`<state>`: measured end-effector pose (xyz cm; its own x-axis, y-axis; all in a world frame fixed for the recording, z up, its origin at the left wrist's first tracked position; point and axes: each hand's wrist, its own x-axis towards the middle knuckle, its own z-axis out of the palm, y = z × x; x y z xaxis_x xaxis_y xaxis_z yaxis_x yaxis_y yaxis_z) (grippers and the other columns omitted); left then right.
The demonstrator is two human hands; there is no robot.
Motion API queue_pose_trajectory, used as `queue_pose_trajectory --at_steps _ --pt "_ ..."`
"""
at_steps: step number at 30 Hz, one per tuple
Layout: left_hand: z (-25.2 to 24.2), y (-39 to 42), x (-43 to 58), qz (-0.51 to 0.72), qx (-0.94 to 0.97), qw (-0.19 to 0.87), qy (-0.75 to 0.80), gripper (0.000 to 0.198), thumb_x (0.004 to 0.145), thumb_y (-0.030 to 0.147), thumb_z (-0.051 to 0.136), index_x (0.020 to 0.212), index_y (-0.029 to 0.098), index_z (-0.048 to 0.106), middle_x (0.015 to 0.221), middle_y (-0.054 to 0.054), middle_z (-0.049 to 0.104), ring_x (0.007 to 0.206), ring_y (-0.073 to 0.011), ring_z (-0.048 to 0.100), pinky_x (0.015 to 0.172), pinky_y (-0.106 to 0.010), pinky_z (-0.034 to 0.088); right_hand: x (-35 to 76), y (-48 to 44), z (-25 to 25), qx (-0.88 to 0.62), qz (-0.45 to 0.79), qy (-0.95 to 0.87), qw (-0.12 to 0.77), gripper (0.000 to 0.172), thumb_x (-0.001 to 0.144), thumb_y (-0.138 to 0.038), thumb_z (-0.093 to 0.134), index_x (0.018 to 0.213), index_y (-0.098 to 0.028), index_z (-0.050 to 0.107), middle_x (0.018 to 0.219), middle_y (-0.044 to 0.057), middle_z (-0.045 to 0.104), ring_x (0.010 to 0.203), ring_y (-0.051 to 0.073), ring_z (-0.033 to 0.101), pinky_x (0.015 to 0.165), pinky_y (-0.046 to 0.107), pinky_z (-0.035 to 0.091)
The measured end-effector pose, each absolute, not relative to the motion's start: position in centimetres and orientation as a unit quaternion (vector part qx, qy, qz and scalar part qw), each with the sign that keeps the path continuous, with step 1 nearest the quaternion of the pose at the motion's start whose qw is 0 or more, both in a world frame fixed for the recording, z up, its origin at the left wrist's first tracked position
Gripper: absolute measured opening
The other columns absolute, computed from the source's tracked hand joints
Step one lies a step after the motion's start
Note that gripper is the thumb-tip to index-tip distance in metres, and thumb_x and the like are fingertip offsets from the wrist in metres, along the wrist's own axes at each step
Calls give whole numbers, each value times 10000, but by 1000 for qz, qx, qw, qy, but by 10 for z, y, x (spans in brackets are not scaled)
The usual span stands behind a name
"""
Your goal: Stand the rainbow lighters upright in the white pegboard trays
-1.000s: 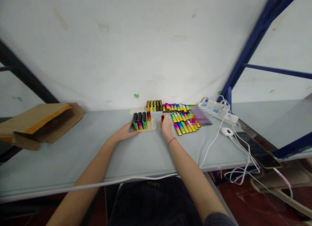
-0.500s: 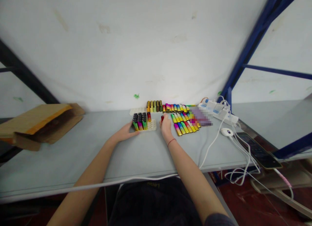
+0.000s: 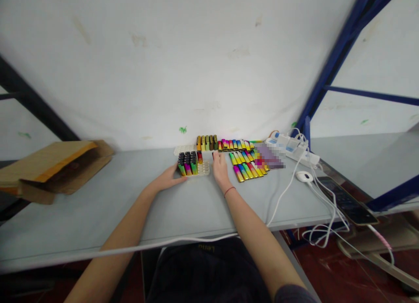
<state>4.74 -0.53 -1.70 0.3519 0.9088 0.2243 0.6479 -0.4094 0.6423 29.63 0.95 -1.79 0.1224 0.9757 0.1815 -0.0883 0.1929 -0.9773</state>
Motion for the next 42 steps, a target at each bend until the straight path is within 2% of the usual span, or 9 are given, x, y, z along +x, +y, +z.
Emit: queue_pose_trajectory --at_steps 4,8,11,17,23,27,33,38,42 --pt "-18 -4 46 285 793 223 489 966 768 618 696 1514 86 391 1539 -214 475 1396 -423 471 1189 -566 338 295 6 -11 -438 409 -505 621 199 933 -428 504 990 -247 446 704 -35 559 649 156 553 652 280 487" --pt "-18 -5 46 285 795 225 486 973 776 618 691 1521 77 379 1552 -215 458 1397 -418 470 1189 -555 343 299 8 -6 -427 318 -563 633 264 860 -400 586 1030 -201 558 1013 73 670 966 196 615 885 328 502" --pt "-19 -5 46 291 794 227 483 983 771 618 699 1524 75 373 1545 -221 465 1392 -417 475 1186 -562 342 298 10 -7 -403 342 -571 628 338 843 -432 610 1077 -191 570 1100 115 692 1000 218 643 880 356 526" --pt "-19 -4 46 292 791 229 487 989 760 607 719 1535 104 365 1510 -203 516 1357 -416 511 1162 -569 370 288 10 -16 -349 411 -569 621 329 822 -392 657 1067 -231 508 1080 87 732 1013 204 698 967 385 533" --pt "-18 -4 47 285 793 230 487 963 769 607 686 1514 74 387 1535 -225 476 1374 -410 496 1181 -554 350 288 13 -18 -387 353 -624 580 195 798 -313 646 961 -213 609 1040 75 715 1025 231 664 1002 420 492" --pt "-18 -4 48 283 791 230 492 981 757 624 686 1509 67 393 1542 -229 465 1394 -418 473 1191 -555 333 290 15 -18 -420 323 -647 549 189 765 -288 663 933 -202 668 970 66 711 969 243 636 970 421 485" --pt "-14 -6 48 285 791 236 487 985 756 623 697 1507 61 394 1540 -235 465 1385 -422 481 1190 -553 339 289 13 -18 -440 228 -688 531 439 849 -247 593 1286 -207 588 954 66 701 916 244 637 923 413 498" --pt "-15 -6 48 283 795 233 484 965 773 615 686 1511 68 388 1533 -226 477 1400 -416 466 1193 -552 332 292 15 -15 -424 134 -769 460 418 897 -156 501 1287 -217 638 1114 111 709 1018 276 613 982 436 465" --pt "-17 -4 47 279 795 229 488 972 773 618 683 1512 64 379 1542 -234 461 1388 -419 477 1182 -564 343 293 11 -10 -438 86 -806 388 526 926 -91 402 1395 -224 600 1203 113 667 1103 252 572 1015 398 440"
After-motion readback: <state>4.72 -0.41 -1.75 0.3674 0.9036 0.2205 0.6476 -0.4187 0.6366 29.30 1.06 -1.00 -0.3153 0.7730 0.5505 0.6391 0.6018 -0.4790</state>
